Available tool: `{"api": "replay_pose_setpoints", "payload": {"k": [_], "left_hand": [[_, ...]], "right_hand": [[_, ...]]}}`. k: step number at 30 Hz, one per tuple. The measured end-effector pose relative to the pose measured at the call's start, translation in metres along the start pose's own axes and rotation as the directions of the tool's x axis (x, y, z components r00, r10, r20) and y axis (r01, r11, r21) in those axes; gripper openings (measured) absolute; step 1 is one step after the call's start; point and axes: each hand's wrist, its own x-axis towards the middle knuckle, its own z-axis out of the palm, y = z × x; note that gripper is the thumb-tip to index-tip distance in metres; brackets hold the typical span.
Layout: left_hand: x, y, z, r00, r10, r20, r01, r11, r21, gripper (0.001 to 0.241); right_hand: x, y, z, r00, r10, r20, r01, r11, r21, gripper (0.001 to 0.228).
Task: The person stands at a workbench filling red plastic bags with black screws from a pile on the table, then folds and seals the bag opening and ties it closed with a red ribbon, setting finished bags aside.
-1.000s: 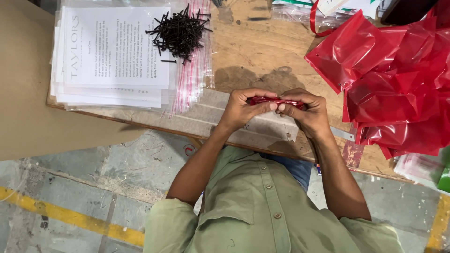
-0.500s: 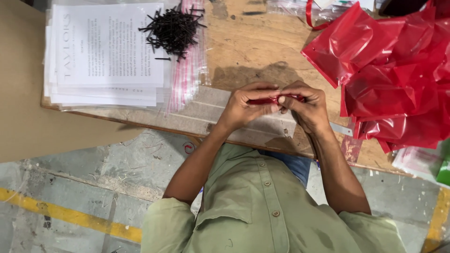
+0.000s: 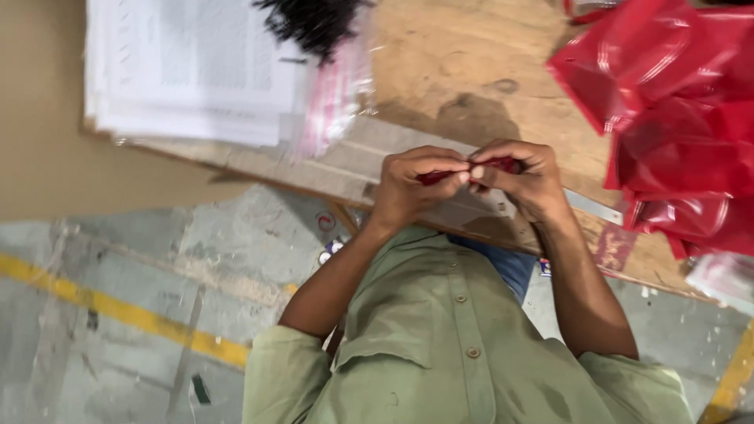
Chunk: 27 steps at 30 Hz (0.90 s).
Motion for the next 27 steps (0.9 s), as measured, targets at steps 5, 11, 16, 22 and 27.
{"api": "replay_pose_setpoints", "payload": {"k": [5, 11, 16, 22, 27], "left_hand": [[-0.024, -0.004, -0.016, 0.995, -0.022, -0.094, 0.014, 0.996, -0.085, 0.015], [-0.051, 0.024, -0.100, 0.931, -0.120, -0.344, 0.064, 0.983, -0.170, 0.010], [-0.091, 0.052, -0.182, 0.844, -0.049, -0.534, -0.042, 0.987, -0.156, 0.008], [-0.145, 0.064, -0.208, 0.884, 0.007, -0.467, -0.034, 0.998, -0.049, 0.012], [-0.188, 0.060, -0.203, 0.907, -0.201, -0.371, 0.131, 0.970, -0.203, 0.013]], "right_hand": [[-0.005, 0.004, 0.017, 0.999, 0.036, 0.037, -0.034, 0.998, -0.059, 0.021], [-0.025, -0.014, 0.069, 0.996, -0.037, 0.079, 0.050, 0.985, -0.164, 0.032], [-0.023, 0.021, 0.115, 0.892, 0.198, 0.406, -0.035, 0.927, -0.374, 0.031], [-0.019, 0.173, 0.138, 0.674, 0.603, 0.427, -0.206, 0.708, -0.675, 0.065], [0.023, 0.241, 0.137, 0.749, 0.522, 0.408, -0.094, 0.693, -0.715, 0.052]]}}
